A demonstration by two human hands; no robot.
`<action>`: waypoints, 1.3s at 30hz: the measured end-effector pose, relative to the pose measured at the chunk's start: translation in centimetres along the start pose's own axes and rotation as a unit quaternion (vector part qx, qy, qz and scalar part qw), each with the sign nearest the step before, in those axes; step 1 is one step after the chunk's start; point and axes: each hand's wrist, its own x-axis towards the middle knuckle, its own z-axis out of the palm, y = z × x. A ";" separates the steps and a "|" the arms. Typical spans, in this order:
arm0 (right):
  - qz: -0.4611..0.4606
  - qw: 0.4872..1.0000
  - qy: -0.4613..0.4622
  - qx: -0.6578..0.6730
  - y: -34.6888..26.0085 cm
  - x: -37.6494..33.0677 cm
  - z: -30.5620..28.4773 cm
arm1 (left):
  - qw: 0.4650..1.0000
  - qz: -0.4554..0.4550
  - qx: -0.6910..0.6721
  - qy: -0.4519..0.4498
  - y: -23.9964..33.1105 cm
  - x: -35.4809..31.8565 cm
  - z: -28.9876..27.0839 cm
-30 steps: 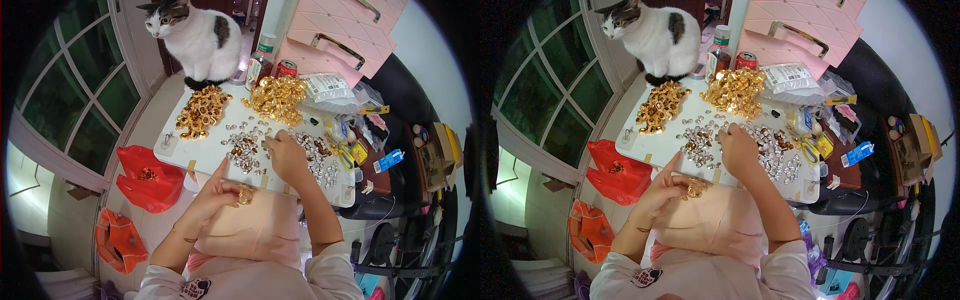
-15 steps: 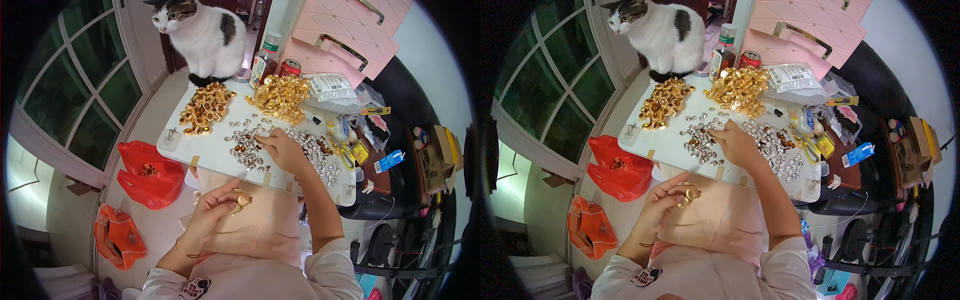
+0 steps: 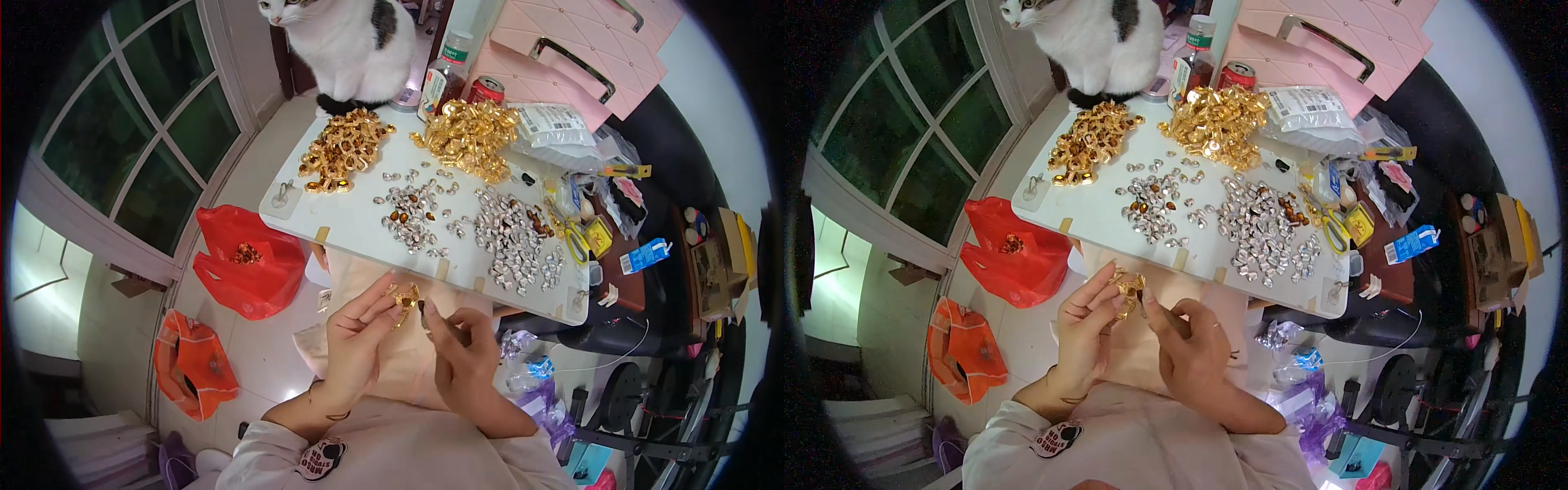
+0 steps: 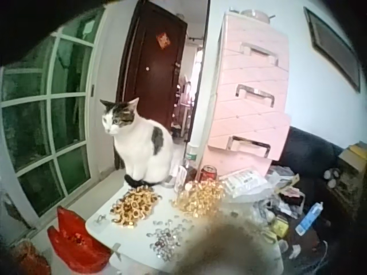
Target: Assembling small gold-colored decorative components by hand.
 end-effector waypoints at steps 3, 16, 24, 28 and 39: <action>-0.019 0.999 0.011 -0.035 -0.2 -0.9 0.6 | 1.000 0.025 0.016 0.000 -0.4 -0.7 0.4; -0.032 0.997 0.030 -0.070 0.2 -2.3 0.2 | 0.995 0.034 0.089 -0.027 -0.6 -1.7 1.0; -0.024 0.993 0.011 -0.117 0.2 -2.7 0.3 | 0.995 0.031 0.092 -0.029 -0.7 -1.9 1.2; -0.026 0.989 -0.022 -0.143 0.1 -2.5 -0.2 | 0.994 0.030 0.103 -0.035 -0.7 -1.9 1.1; -0.001 0.968 -0.230 0.097 1.8 -0.5 -4.0 | 0.993 -0.091 0.055 -0.048 -0.1 -1.0 0.7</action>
